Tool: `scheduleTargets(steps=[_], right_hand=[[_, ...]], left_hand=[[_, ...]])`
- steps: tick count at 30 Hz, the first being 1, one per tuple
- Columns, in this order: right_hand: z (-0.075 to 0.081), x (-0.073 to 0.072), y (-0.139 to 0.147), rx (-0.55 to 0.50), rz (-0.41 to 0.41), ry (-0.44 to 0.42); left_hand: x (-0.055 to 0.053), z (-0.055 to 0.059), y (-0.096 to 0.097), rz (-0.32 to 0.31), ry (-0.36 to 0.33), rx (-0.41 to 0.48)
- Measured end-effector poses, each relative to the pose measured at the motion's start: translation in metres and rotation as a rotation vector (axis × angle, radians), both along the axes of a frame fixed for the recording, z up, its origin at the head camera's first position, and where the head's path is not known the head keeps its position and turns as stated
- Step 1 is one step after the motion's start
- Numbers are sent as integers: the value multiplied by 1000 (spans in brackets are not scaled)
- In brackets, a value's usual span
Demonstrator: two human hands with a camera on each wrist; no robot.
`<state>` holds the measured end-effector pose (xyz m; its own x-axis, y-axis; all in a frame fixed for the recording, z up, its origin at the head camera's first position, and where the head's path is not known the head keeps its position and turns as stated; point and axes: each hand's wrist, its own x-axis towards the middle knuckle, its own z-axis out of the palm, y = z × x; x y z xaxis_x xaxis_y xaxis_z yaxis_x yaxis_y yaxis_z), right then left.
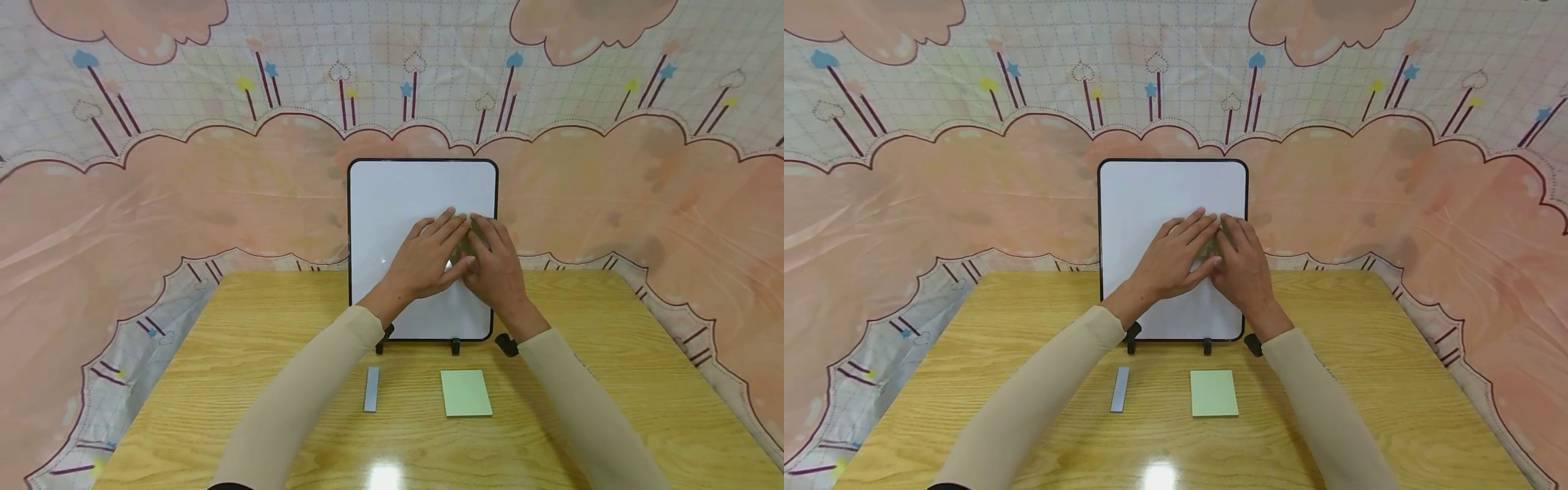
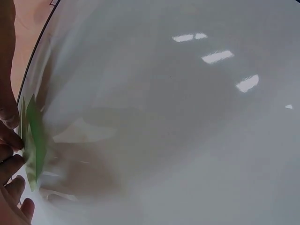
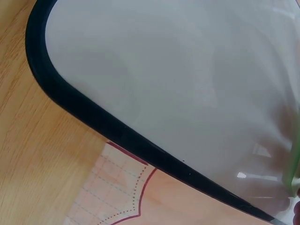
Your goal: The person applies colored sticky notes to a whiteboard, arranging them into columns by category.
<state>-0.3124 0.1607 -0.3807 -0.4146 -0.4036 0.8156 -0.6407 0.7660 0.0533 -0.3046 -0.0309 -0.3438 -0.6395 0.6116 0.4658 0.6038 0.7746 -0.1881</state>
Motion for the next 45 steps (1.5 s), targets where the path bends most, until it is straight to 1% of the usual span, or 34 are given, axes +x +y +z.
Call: scheduleTargets(steps=[13,24,32,45], right_hand=[[0,-1,-1,-9,-11,16],[1,0,0,-1,-14,-31],[1,-1,-2,-24,-15,-10],[3,0,-2,-26,-25,-39]], left_hand=[[0,0,-1,7,-1,-13],[-1,0,-7,14,7,-18],[1,0,-11,11,24,-10],[0,-2,-17,27,17,6]])
